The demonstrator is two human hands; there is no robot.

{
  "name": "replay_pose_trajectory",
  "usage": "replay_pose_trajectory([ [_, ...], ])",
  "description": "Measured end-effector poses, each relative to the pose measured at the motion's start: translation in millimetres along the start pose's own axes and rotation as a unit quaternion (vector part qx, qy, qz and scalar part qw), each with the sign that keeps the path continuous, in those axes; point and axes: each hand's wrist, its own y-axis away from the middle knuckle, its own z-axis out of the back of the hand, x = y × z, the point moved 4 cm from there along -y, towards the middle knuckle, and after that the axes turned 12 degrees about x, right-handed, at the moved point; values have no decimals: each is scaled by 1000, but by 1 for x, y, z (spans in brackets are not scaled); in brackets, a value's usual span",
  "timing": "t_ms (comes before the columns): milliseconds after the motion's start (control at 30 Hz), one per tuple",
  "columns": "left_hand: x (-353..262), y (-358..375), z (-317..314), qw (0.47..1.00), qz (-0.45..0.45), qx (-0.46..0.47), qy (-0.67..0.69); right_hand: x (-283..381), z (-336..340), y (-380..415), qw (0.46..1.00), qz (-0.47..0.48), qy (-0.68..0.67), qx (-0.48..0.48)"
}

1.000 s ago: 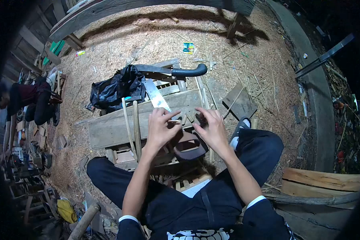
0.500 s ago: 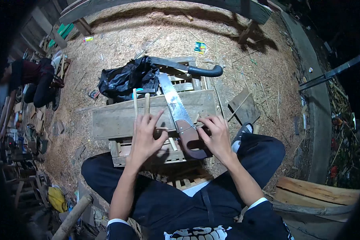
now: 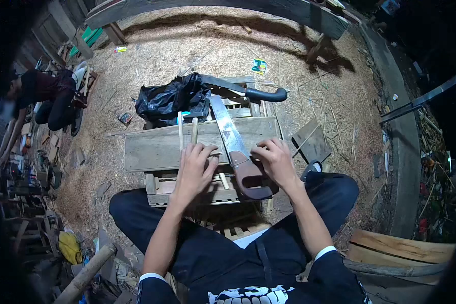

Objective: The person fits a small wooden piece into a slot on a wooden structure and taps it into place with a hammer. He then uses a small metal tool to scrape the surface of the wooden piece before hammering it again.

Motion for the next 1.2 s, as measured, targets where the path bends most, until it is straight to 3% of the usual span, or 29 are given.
replay_pose_trajectory([
  [33,0,-1,-1,1000,-1,-2,5,2,1,1,1000,-2,3,-3],
  [100,-2,-2,0,1000,-13,-9,14,2,10,2,971,-64,-215,-80],
  [133,-3,-1,-1,999,-20,-14,24,4,14,5,940,-146,-303,-52],
  [167,-4,0,-3,999,-19,-16,24,9,17,10,941,-145,-302,-51],
  [233,-5,2,-7,986,-29,-14,163,10,5,22,764,-212,-609,-23],
  [467,-38,-5,-15,981,-102,-23,163,15,8,31,717,-231,-657,15],
  [600,-54,-11,-16,977,-147,-46,145,17,6,34,708,-220,-671,-4],
  [833,-56,-15,-25,975,-146,-77,149,19,5,35,746,-203,-634,-22],
  [933,-54,-15,-27,977,-112,-61,173,18,4,32,849,-176,-498,-29],
  [1033,-53,-15,-28,975,-93,-78,186,21,7,31,862,-194,-467,-18],
  [1200,-50,-12,-26,975,-51,-74,204,20,-1,26,807,-214,-550,-38],
])
